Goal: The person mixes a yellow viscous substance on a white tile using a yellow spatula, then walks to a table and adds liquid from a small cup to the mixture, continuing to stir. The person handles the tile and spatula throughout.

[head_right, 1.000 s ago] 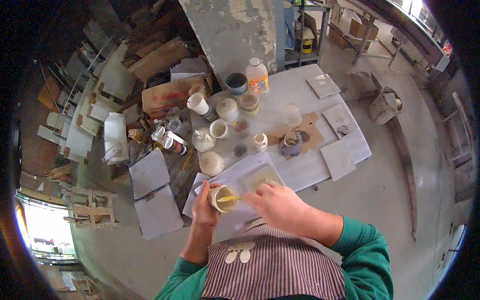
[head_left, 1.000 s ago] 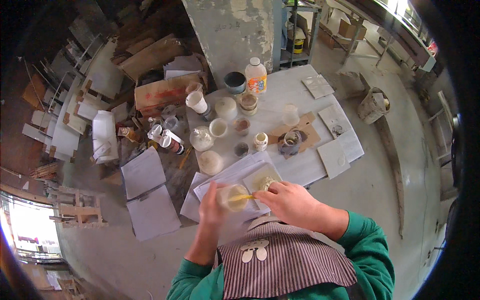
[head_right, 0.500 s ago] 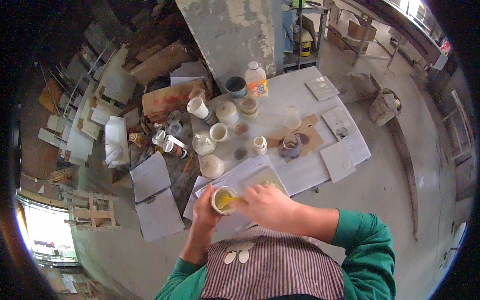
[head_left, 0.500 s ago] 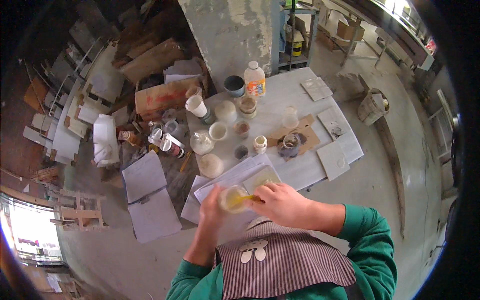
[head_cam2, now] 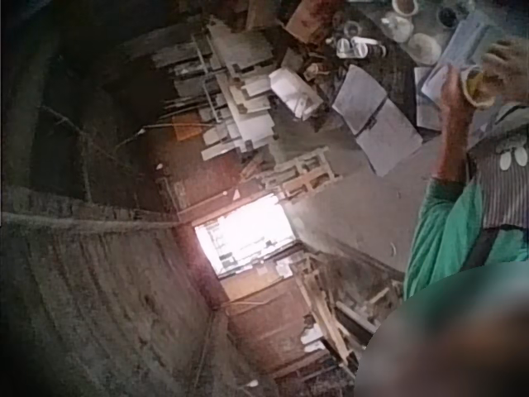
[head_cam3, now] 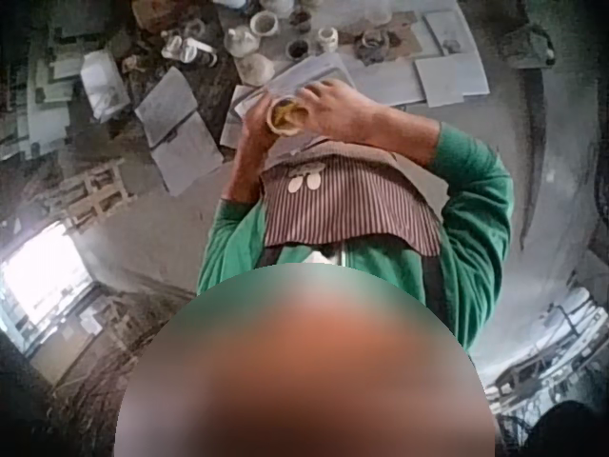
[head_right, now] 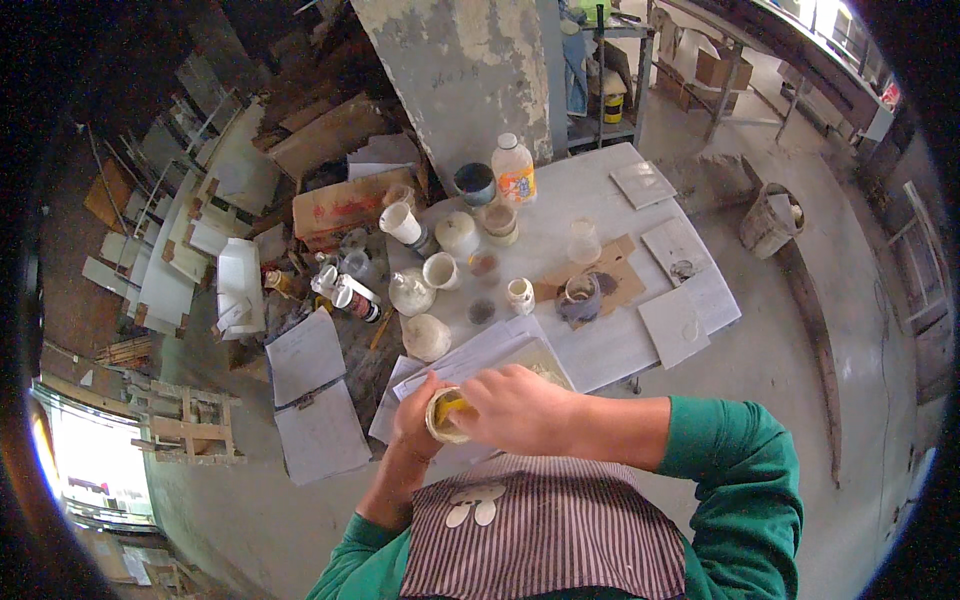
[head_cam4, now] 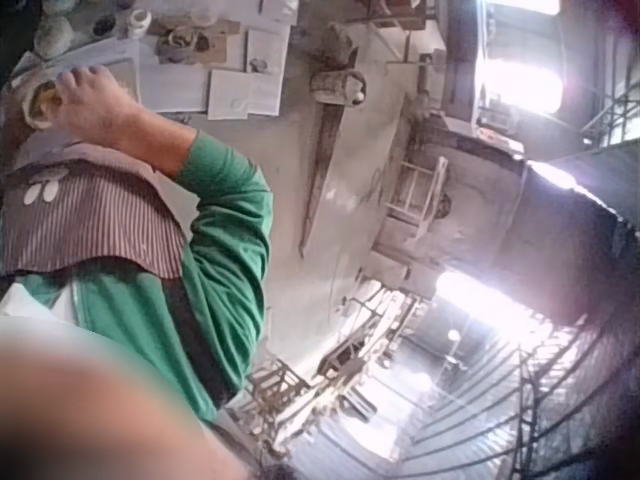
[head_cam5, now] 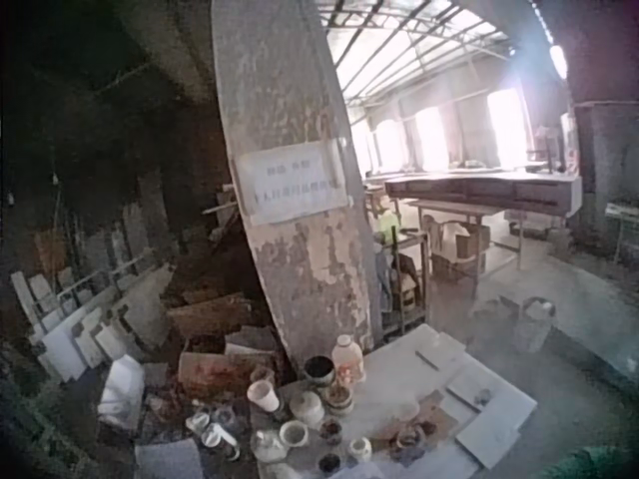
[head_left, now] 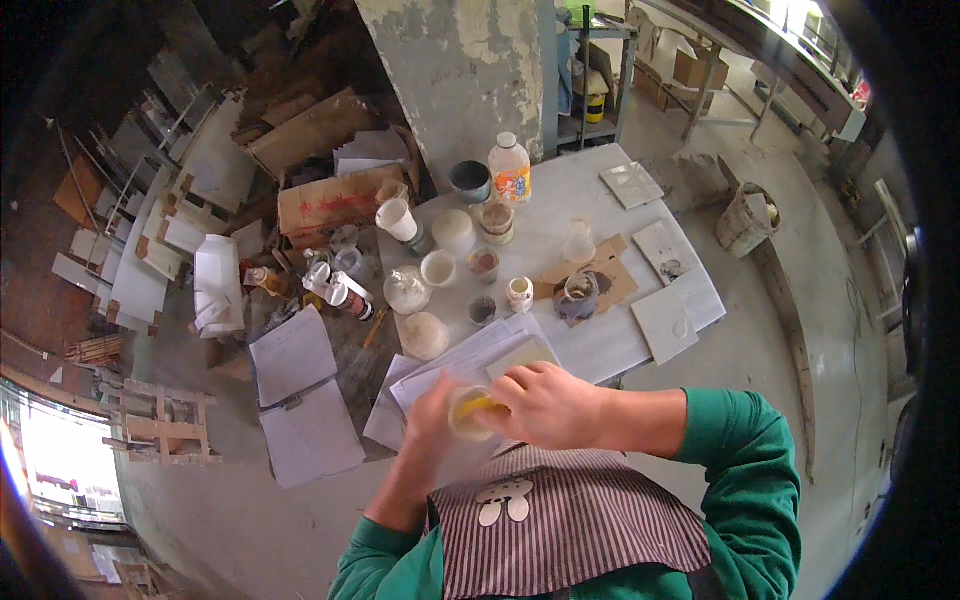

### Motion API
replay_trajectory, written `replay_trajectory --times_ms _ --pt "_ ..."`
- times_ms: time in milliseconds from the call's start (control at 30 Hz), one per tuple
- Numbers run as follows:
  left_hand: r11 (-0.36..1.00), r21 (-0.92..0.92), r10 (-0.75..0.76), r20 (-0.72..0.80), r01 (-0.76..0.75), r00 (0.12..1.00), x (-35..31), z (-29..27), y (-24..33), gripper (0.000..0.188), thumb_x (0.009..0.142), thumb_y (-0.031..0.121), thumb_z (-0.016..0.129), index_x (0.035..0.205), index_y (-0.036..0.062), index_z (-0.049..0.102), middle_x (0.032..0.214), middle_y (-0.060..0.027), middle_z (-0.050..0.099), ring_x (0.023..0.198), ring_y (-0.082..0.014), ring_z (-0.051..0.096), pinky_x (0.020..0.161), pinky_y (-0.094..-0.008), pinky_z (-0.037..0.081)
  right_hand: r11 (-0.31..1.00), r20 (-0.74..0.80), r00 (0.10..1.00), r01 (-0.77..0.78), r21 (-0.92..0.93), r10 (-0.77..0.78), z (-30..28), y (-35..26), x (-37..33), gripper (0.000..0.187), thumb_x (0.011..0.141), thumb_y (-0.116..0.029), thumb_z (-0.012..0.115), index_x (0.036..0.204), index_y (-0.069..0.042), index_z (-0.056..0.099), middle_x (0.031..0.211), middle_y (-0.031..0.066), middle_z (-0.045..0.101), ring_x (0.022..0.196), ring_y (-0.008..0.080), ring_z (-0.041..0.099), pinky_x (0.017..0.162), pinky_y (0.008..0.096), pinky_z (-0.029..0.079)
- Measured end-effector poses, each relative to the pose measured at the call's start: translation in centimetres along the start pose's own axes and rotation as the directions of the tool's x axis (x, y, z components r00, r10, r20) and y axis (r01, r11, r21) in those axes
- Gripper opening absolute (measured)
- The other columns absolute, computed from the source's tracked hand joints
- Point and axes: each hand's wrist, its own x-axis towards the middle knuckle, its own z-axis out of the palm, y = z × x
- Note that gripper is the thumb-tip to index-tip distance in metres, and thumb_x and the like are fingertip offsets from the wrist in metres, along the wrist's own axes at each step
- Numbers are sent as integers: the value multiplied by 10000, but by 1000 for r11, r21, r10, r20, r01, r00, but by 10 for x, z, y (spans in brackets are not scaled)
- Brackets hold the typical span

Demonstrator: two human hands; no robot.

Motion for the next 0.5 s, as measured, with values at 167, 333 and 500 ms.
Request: replay_trajectory --times_ms 167,333,500 --pt "968 224 125 -31 -115 992 -11 5 17 464 1025 409 313 997 37 587 905 -87 640 811 -186 634 727 -322 525 995 -39 997 -70 71 73 2 -3 -1 185 789 -197 571 892 -46 597 817 96 564 770 267 623 631 388 516" --pt "999 38 16 -107 -12 994 -11 18 42 479 1022 418 306 1009 30 586 907 -81 642 802 -187 637 714 -318 529 981 27 986 -165 104 163 3 -6 -5 169 798 -193 561 873 -49 608 820 106 581 773 286 635 624 395 530" --pt "880 -417 -309 -137 228 941 -10 25 39 522 1018 450 291 1011 15 581 910 -90 648 803 -198 640 722 -320 532 959 156 957 -262 107 244 5 -6 -6 171 816 -177 547 883 -33 612 826 140 634 778 306 662 646 402 539"
